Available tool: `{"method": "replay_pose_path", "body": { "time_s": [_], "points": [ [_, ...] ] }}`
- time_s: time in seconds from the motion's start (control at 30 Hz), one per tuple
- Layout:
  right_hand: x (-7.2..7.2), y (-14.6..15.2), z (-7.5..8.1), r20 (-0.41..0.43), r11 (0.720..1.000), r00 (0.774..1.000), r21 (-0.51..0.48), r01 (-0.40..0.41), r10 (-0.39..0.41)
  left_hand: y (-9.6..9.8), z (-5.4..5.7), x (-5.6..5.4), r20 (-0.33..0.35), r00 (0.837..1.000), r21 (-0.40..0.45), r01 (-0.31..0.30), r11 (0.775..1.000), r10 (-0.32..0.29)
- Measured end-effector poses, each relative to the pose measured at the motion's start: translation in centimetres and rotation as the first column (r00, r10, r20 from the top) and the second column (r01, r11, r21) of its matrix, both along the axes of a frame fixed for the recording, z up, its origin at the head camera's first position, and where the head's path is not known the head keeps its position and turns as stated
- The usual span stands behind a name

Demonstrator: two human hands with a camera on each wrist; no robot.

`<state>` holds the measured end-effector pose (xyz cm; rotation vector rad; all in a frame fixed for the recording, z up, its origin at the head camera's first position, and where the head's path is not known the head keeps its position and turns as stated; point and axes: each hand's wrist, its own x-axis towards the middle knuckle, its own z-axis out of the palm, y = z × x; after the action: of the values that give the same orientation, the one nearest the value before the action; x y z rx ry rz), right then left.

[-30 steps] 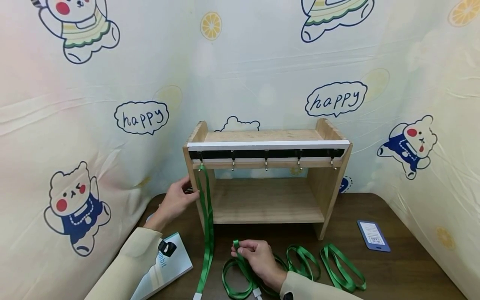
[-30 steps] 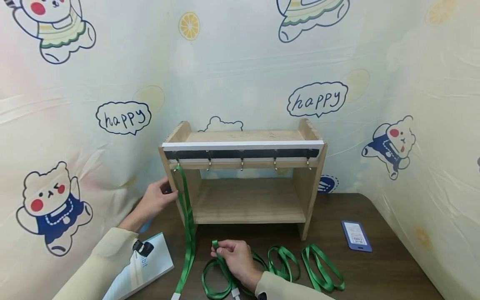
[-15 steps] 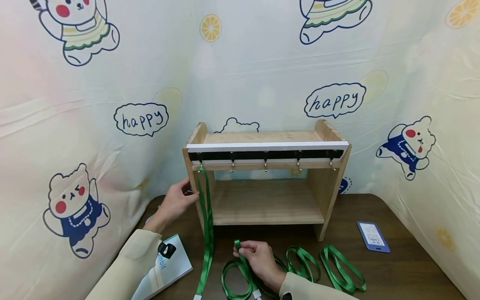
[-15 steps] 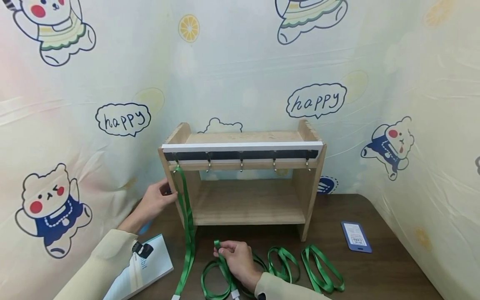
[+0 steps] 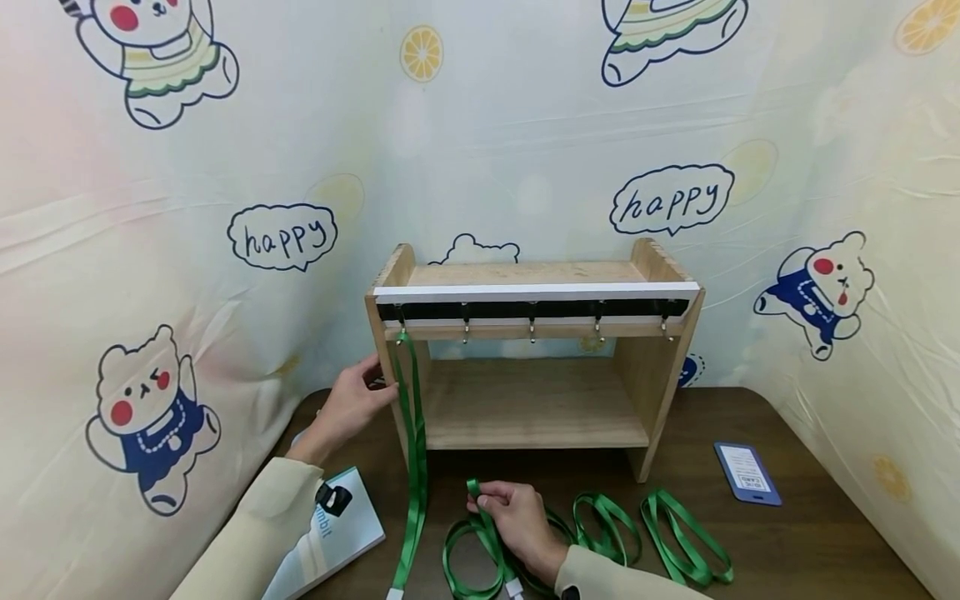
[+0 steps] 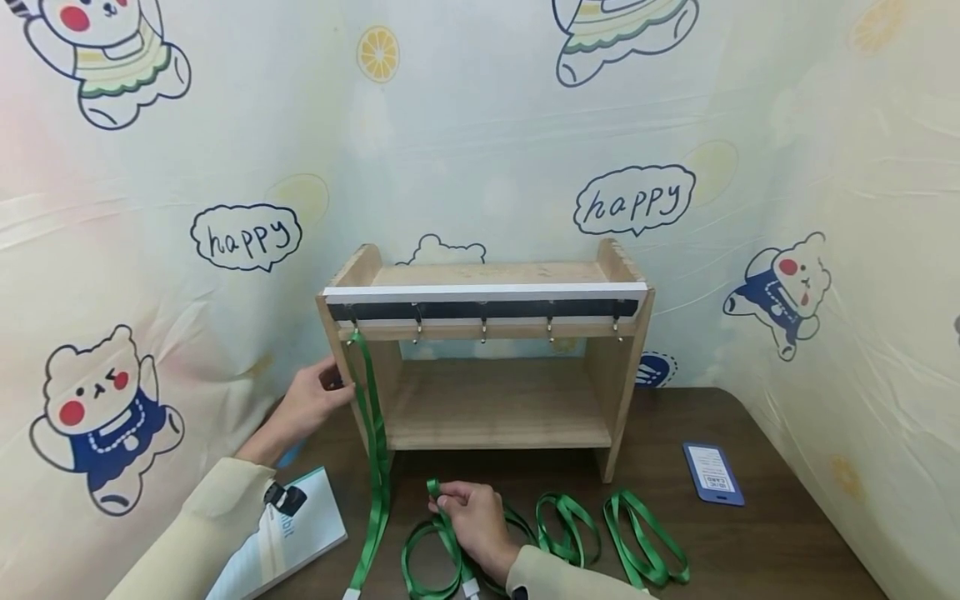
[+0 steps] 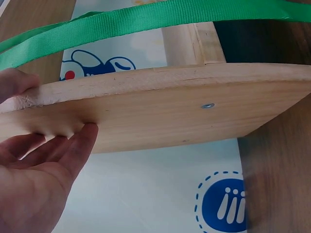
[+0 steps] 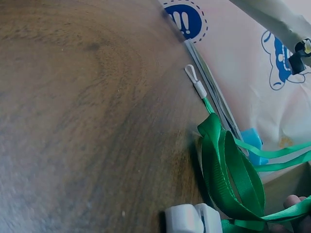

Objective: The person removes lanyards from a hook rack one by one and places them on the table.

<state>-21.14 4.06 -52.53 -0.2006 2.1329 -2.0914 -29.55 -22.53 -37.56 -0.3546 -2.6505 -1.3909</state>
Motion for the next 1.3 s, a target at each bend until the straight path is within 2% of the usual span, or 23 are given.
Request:
{"method": "replay_pose_path", "body": {
  "time_s": [0.13,0.37,0.5,0.73,1.0,1.17,1.3],
  "points": [
    [0.0,0.0,0.0,0.003,1.000,1.000,0.007,0.002,-0.002,0.0,0.0,0.0,-0.006,1.000,0.005,0.006,1.000,-0.006],
    [0.1,0.3,0.0,-0.053,0.989,0.998,0.142,0.036,-0.029,0.0,-0.1,0.1,-0.012,1.000,0.020,0.013,1.000,-0.013],
    [0.0,0.4,0.1,-0.078,0.987,0.995,0.148,0.065,-0.054,0.1,0.0,0.1,-0.009,1.000,0.016,0.009,1.000,-0.009],
    [-0.2,0.4,0.4,-0.086,0.997,0.994,0.045,0.067,-0.063,0.1,0.2,-0.2,-0.020,1.000,0.017,0.013,1.000,-0.013],
    [-0.3,0.8,0.6,-0.085,0.999,0.995,-0.019,0.051,-0.052,0.1,0.1,0.0,-0.025,1.000,0.003,0.010,1.000,-0.010],
    [-0.4,1.1,1.6,-0.071,0.997,0.997,-0.069,0.035,-0.040,0.2,0.0,0.1,-0.020,1.000,0.012,0.014,1.000,-0.014],
    [-0.4,1.6,3.0,-0.071,0.994,0.997,-0.111,0.008,-0.016,0.1,0.0,0.1,-0.015,1.000,0.013,0.016,1.000,-0.015]
  ]
}}
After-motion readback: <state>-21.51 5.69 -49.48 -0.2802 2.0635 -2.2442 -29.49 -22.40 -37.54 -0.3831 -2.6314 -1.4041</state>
